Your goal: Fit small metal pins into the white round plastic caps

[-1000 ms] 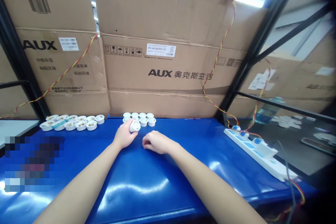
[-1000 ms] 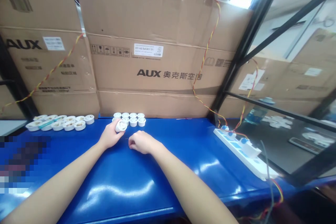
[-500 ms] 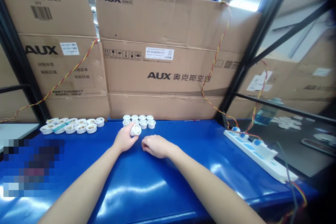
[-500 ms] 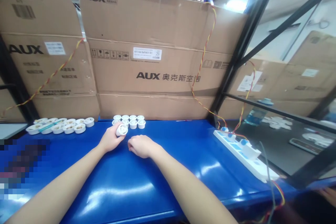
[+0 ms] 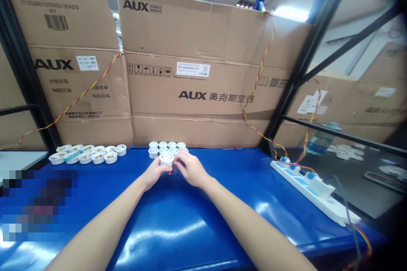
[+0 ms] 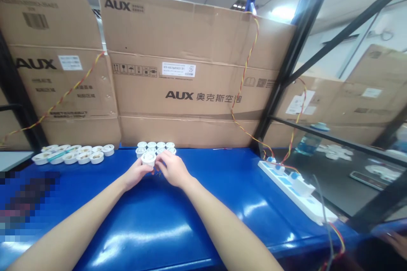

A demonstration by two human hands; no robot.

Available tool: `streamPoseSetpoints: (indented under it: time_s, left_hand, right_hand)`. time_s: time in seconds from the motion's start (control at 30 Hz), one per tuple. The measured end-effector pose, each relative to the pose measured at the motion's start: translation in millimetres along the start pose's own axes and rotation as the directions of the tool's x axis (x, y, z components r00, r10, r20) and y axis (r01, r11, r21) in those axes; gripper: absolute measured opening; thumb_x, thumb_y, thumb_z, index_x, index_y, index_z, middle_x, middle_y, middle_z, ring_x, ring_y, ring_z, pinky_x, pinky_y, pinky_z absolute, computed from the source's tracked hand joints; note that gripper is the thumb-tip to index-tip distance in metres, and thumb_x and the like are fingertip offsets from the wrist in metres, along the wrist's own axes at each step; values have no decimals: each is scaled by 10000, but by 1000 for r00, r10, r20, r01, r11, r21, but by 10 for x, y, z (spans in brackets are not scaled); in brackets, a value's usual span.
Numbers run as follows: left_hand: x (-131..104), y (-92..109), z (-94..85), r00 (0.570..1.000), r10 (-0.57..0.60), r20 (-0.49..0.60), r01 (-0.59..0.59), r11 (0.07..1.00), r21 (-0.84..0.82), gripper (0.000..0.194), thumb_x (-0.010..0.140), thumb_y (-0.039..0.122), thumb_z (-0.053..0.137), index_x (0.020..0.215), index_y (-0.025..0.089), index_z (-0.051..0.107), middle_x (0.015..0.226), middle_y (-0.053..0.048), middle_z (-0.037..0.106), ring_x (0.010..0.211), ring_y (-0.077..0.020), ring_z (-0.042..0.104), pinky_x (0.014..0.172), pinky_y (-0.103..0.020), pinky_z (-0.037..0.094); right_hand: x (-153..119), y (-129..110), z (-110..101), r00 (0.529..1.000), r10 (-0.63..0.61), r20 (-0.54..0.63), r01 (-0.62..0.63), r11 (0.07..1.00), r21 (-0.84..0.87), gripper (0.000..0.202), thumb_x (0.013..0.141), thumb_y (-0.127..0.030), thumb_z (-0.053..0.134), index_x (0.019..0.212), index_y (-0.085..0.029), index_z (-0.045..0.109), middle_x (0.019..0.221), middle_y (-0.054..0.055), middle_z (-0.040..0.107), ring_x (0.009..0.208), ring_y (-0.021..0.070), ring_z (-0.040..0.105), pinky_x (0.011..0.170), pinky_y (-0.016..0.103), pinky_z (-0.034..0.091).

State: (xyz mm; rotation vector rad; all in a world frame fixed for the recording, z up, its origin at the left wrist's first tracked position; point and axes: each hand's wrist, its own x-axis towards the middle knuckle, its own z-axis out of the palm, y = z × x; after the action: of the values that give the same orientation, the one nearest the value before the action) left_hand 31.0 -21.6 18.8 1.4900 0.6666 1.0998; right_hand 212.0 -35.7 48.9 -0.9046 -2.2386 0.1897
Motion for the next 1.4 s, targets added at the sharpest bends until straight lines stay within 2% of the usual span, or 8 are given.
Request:
streamPoseSetpoints:
  time_s: [0.37,0.47,0.53,0.63,0.77,0.93,1.13,1.4]
  left_hand:
    - [13,3,-27,998,3,-64,2,997,71,225,670,202,604,884,145,640,781,-34,653,710,-155,572,624,-266,446]
    - [5,48,-4,998,-2,-66,11,991,135,248,679,221,602,907,132,643,784,-42,651,701,-161,577,592,-262,441]
    - [0,67,6,996,33,-87,-13,976,217,272,683,231,611,935,132,631,825,-47,654,731,-171,587,611,-268,452]
    - [-12,74,10,977,165,-133,-92,896,435,300,673,189,627,970,152,605,913,-40,659,832,-188,598,720,-288,463]
    - [-43,81,23,963,257,-86,-140,742,655,268,683,131,584,946,179,591,875,-9,653,788,-175,593,723,-279,438]
    - [-68,107,51,964,257,-63,-133,677,724,229,701,143,565,924,191,578,821,-2,649,714,-161,584,662,-259,414]
    - [-73,114,50,968,237,-80,-81,601,795,246,691,152,578,930,210,572,808,-4,651,716,-173,591,644,-259,399]
    - [-76,79,56,972,232,-39,-101,560,822,262,694,161,605,947,224,580,860,-8,671,739,-185,612,652,-264,418]
  right_hand:
    - [-3,94,8,997,83,1,-82,992,-100,132,958,-266,441,922,-205,553,949,42,589,807,145,544,731,244,410]
    - [-4,141,18,996,92,3,-91,990,-106,125,956,-257,435,910,-201,537,927,37,582,793,144,544,721,244,404]
    - [2,154,14,993,108,-50,-112,990,-87,135,961,-261,416,912,-202,527,917,36,575,792,148,543,729,248,407]
    - [15,130,-18,983,114,-146,-123,991,-52,154,972,-275,384,932,-204,514,916,38,561,790,151,540,744,253,415]
    - [23,47,-70,994,46,-97,-54,995,-83,151,971,-290,394,935,-208,516,935,42,553,780,151,532,726,251,417]
    - [8,-2,-67,1000,-13,19,16,992,-124,136,973,-276,403,948,-210,519,960,47,570,803,154,531,741,260,421]
    - [0,6,-40,1000,-26,17,28,990,-138,133,976,-272,404,941,-208,514,941,43,573,794,153,533,741,265,423]
    - [8,-13,-39,998,-56,34,61,983,-172,155,964,-269,432,923,-202,566,944,54,587,808,157,519,722,262,404]
